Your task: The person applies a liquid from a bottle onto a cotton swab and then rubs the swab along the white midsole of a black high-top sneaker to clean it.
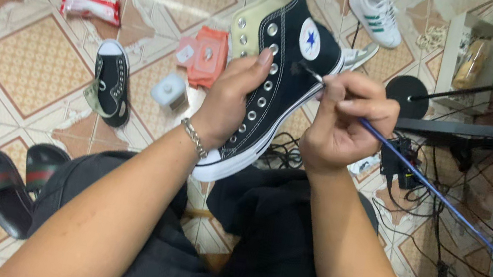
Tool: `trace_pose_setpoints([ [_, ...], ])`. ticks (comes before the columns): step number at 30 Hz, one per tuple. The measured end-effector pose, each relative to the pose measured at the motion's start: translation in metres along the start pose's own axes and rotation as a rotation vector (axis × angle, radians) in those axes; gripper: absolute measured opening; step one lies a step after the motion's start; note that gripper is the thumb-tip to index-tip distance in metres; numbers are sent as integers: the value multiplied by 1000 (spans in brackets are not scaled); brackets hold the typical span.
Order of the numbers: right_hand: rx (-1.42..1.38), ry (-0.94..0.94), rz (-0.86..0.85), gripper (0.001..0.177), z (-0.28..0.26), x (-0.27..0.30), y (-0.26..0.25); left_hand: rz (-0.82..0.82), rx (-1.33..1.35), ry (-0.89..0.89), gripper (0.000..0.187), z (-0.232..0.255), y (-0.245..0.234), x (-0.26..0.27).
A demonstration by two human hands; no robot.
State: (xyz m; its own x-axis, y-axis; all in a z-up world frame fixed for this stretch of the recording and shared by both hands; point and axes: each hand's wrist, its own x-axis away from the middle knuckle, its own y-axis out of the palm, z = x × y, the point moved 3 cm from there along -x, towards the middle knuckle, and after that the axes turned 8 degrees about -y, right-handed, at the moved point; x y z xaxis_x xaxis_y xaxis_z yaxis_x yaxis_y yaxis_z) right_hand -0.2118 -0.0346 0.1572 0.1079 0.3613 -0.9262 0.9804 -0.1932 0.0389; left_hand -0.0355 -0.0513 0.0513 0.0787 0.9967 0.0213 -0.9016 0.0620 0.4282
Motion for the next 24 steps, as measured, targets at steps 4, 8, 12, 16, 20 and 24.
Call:
trace_pose_setpoints([
  [4,-14,30,-8,37,-1,1,3,9,49,-42,53,-4,-2,2],
  [8,-20,45,12,37,3,3,-5,23,104,-75,52,-5,-2,7],
  [12,-25,31,-8,38,2,4,-3,21,128,-75,54,-5,2,6],
  [16,-31,55,-7,38,6,5,-8,29,144,-74,52,-13,-5,4],
  [20,-29,46,-27,37,4,5,-3,28,171,-85,53,33,22,19],
  [24,-33,69,-22,35,5,5,-7,39,131,-63,53,36,23,19],
])
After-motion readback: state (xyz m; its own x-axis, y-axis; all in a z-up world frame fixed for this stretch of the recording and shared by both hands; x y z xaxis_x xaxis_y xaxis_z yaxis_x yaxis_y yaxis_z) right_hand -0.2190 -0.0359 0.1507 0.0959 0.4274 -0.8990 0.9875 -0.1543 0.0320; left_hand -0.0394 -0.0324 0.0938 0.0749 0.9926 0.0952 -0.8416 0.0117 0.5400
